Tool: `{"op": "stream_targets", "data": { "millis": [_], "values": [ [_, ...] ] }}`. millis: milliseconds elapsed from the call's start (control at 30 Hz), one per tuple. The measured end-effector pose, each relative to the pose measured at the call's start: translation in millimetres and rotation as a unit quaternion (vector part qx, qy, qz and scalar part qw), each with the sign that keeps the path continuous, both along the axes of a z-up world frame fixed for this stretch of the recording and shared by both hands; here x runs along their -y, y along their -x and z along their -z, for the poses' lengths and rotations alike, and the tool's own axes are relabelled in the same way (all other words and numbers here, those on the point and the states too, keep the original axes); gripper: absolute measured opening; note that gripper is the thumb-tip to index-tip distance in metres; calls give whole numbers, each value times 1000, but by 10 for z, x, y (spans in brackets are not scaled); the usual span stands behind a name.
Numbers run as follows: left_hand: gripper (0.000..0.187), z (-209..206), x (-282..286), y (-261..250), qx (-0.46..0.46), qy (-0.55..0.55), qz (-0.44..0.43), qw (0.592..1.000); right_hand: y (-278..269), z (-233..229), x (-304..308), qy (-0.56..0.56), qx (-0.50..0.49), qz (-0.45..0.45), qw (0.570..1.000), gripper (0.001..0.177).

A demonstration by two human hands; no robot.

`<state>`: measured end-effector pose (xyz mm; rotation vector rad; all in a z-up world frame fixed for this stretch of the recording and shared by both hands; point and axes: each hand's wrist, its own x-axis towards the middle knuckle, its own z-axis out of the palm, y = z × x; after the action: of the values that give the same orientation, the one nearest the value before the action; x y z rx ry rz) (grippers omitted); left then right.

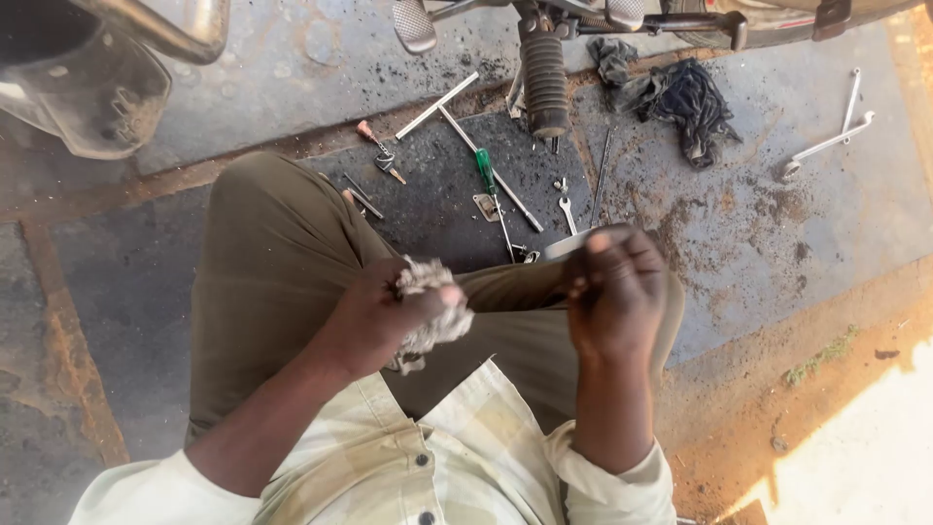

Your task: The recorder is repairing and cleaning a small mechanical component from a motorcycle using a screwdriver and a cloth.

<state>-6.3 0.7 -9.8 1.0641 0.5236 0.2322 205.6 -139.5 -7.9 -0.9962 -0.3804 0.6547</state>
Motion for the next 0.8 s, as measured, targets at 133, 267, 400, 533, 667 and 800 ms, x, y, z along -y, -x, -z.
{"op": "stream_targets", "data": {
  "millis": [133, 267, 400, 533, 667, 800],
  "values": [
    [50, 122, -6, 95, 35, 8, 51, 998, 306, 5, -16, 51, 52, -61, 995, 8],
    [25, -314, 46, -41, 46, -134, -4, 990, 402, -12, -46, 75, 53, -87, 992, 10],
    [16, -463, 93, -79, -51, -133, -28, 989, 363, 30, 1, 92, 81, -112, 986, 13],
    [17, -296, 143, -64, 0, -131, -108, 985, 342, -131, -129, 95, 38, -164, 981, 24],
    [16, -247, 140, -127, 13, -210, -146, 967, 631, 65, -117, 98, -33, -252, 962, 31],
    [14, -121, 144, -112, 58, -283, -191, 938, 598, 296, -38, 74, -19, -250, 965, 32]
  ]
}}
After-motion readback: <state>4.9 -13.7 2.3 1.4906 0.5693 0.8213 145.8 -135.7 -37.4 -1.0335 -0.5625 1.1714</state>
